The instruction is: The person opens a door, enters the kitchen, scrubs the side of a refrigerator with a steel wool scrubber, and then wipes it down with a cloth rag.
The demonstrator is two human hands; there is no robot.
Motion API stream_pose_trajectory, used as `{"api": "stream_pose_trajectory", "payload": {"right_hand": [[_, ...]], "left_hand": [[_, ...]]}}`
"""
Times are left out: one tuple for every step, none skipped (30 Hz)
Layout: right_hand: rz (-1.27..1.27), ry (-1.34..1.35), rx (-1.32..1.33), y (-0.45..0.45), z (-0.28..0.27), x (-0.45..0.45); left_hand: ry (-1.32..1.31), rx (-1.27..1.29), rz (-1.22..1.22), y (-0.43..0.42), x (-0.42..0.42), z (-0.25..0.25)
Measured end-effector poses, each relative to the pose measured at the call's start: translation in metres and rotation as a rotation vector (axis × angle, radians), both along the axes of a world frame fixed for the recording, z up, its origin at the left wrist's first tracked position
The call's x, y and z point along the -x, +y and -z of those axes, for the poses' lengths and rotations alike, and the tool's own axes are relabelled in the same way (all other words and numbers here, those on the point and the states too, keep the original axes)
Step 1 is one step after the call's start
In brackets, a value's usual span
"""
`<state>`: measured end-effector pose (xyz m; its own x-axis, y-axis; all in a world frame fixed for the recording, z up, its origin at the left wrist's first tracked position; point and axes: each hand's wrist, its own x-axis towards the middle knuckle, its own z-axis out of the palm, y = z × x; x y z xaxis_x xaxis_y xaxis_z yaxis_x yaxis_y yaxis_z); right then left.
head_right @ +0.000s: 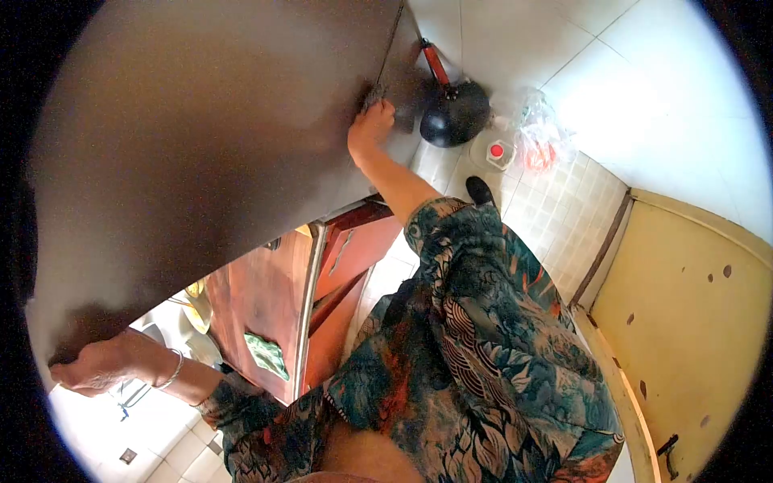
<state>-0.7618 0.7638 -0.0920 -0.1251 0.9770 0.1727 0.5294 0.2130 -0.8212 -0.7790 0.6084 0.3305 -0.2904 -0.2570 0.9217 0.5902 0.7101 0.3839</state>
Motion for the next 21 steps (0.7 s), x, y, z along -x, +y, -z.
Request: {"api": "stream_pose_trajectory", "payload": {"right_hand": [[0.01,-0.075,-0.035,-0.002,0.002,-0.001],[-0.007,0.101,0.094,-0.002,-0.005,-0.001],[-0.019,0.276,0.228,-0.004,-0.014,0.0],[-0.035,0.457,0.352,-0.001,-0.031,0.002],[-0.047,0.6,0.307,-0.001,-0.064,0.003],[-0.077,0.75,0.244,-0.003,-0.1,0.005],[-0.117,0.899,0.181,-0.004,-0.139,0.007],[-0.187,0.848,-0.044,-0.004,-0.172,0.006],[-0.245,0.802,-0.27,-0.003,-0.206,0.005],[-0.297,0.53,-0.609,0.0,-0.234,0.0],[-0.419,0.619,-0.632,0.0,-0.264,-0.001],[-0.543,0.703,-0.65,0.002,-0.284,-0.001],[-0.511,0.712,-0.688,0.011,-0.292,0.003],[-0.483,0.723,-0.728,0.022,-0.297,0.009],[-0.463,0.731,-0.772,0.024,-0.302,0.019],[-0.353,0.709,-0.784,0.032,-0.296,0.024],[-0.243,0.688,-0.792,0.04,-0.281,0.031],[-0.149,0.705,-0.716,0.047,-0.26,0.037],[-0.068,0.726,-0.64,0.054,-0.231,0.048],[-0.051,0.616,-0.549,0.061,-0.199,0.045],[-0.039,0.494,-0.463,0.068,-0.169,0.042]], "left_hand": [[-0.015,-0.009,-0.018,0.004,-0.001,-0.001],[-0.034,-0.014,-0.037,0.003,-0.002,-0.001],[-0.005,0.193,-0.196,-0.008,0.004,-0.004],[0.029,0.391,-0.357,-0.027,0.014,-0.006],[0.063,0.585,-0.524,-0.026,0.012,-0.009],[-0.031,0.174,-0.131,-0.018,0.012,-0.001],[-0.019,0.053,0.021,-0.021,0.016,0.001],[-0.006,-0.075,0.18,-0.03,0.021,0.002],[-0.076,-0.157,0.209,-0.026,0.014,0.0],[-0.071,-0.164,0.206,-0.027,0.012,-0.002],[-0.064,-0.169,0.201,-0.028,0.011,-0.001],[-0.06,-0.17,0.196,-0.027,0.012,0.001],[-0.106,-0.192,0.162,-0.03,0.015,0.003],[-0.104,-0.214,0.192,-0.03,0.015,0.002],[-0.104,-0.245,0.218,-0.04,0.016,0.003],[-0.1,-0.276,0.24,-0.045,0.011,0.001],[-0.075,-0.279,0.246,-0.049,0.006,-0.001],[-0.062,-0.259,0.236,-0.062,0.004,-0.002],[-0.045,-0.245,0.215,-0.079,0.004,-0.001],[-0.023,-0.229,0.185,-0.095,0.001,-0.003],[-0.043,-0.23,0.055,-0.096,-0.01,-0.006]]}}
